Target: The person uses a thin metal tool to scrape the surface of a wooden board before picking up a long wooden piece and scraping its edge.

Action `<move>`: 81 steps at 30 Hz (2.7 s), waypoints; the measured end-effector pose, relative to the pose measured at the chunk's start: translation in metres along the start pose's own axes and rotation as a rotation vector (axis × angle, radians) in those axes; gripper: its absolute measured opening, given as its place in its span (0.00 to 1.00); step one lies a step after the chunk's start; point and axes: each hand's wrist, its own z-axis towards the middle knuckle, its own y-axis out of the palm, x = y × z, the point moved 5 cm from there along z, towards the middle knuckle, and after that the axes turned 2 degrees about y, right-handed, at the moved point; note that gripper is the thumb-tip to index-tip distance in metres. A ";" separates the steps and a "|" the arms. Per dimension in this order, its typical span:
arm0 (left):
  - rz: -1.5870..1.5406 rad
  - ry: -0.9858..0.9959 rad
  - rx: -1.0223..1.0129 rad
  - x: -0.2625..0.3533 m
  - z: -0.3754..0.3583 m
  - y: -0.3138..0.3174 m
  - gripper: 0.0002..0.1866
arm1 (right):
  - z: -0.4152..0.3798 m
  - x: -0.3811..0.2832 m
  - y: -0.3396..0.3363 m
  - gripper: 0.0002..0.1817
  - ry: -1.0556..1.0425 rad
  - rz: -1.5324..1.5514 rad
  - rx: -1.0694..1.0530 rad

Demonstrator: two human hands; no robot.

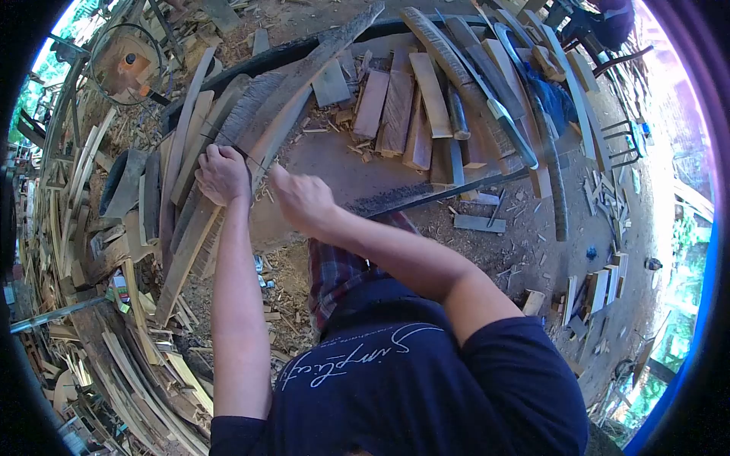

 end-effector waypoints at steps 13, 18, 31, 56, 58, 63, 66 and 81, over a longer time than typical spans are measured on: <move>0.009 0.015 -0.018 -0.001 0.000 0.000 0.14 | 0.015 -0.005 -0.003 0.10 -0.040 0.017 0.063; -0.006 0.005 0.001 -0.003 0.001 0.002 0.14 | 0.024 -0.003 0.001 0.11 -0.110 0.014 0.103; -0.017 0.028 0.036 -0.004 0.001 0.004 0.13 | 0.014 0.000 -0.003 0.11 -0.084 -0.005 0.084; -0.020 0.018 0.024 -0.002 0.000 -0.001 0.13 | 0.019 -0.005 -0.009 0.11 -0.127 0.043 0.104; -0.022 0.012 0.003 -0.003 0.001 0.001 0.13 | -0.016 0.014 -0.006 0.12 -0.017 -0.007 -0.002; -0.021 0.011 -0.023 -0.001 -0.001 0.001 0.14 | 0.010 0.005 -0.003 0.09 -0.043 0.028 0.009; -0.041 0.009 0.016 -0.002 -0.001 -0.002 0.14 | 0.042 -0.011 -0.008 0.10 -0.135 0.030 0.067; -0.032 0.002 -0.007 -0.003 0.001 -0.001 0.14 | 0.032 -0.006 -0.006 0.12 -0.130 0.044 0.050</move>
